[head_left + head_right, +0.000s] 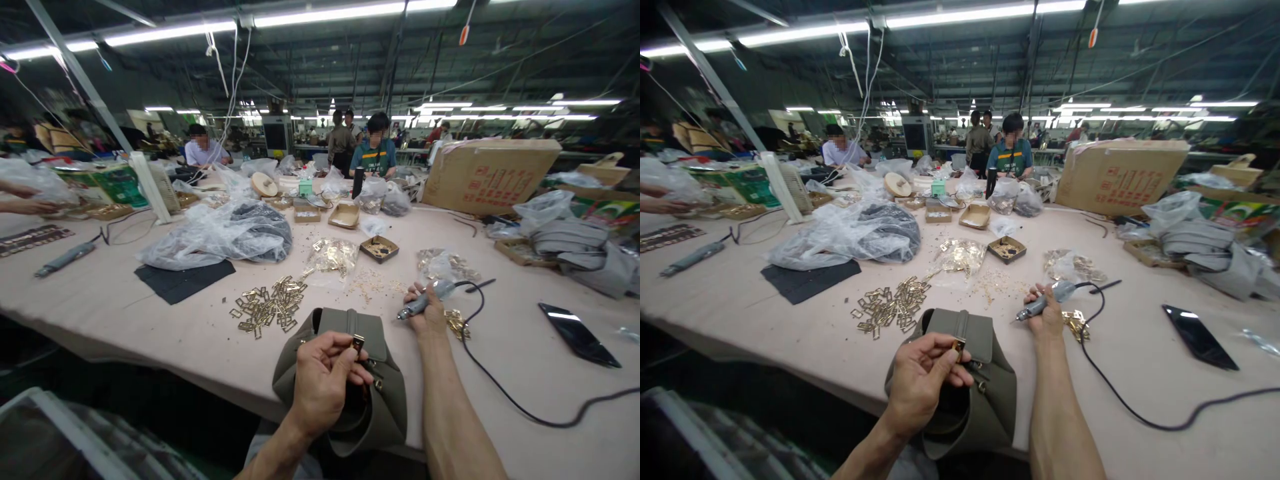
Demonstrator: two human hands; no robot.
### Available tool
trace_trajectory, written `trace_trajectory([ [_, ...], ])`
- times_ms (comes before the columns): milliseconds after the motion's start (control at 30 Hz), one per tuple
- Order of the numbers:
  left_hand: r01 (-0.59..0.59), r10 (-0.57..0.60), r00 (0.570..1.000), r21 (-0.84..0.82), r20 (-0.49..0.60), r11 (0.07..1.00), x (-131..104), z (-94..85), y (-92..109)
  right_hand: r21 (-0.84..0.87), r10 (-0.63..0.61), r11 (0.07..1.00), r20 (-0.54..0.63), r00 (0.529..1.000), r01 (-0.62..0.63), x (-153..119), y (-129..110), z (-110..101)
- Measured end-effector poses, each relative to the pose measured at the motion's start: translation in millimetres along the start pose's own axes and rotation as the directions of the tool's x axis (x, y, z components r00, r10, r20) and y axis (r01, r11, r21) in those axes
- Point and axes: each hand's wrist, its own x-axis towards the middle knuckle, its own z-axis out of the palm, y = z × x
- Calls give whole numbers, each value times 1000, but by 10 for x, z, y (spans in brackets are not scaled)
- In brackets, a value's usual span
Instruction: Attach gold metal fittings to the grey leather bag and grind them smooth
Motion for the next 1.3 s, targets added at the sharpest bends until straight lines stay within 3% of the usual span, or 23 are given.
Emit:
trace_trajectory([
  [333,-2,2,1000,2,-12,1000,23,37,-45,154,-53,986,-95,994,67,40,81,-106],
  [867,-10,10,1000,42,-1,999,37,59,-33,138,-128,979,-155,980,149,140,88,-148],
  [1300,-10,10,1000,25,0,1000,59,58,-44,133,-157,975,-170,973,180,88,23,-45],
])
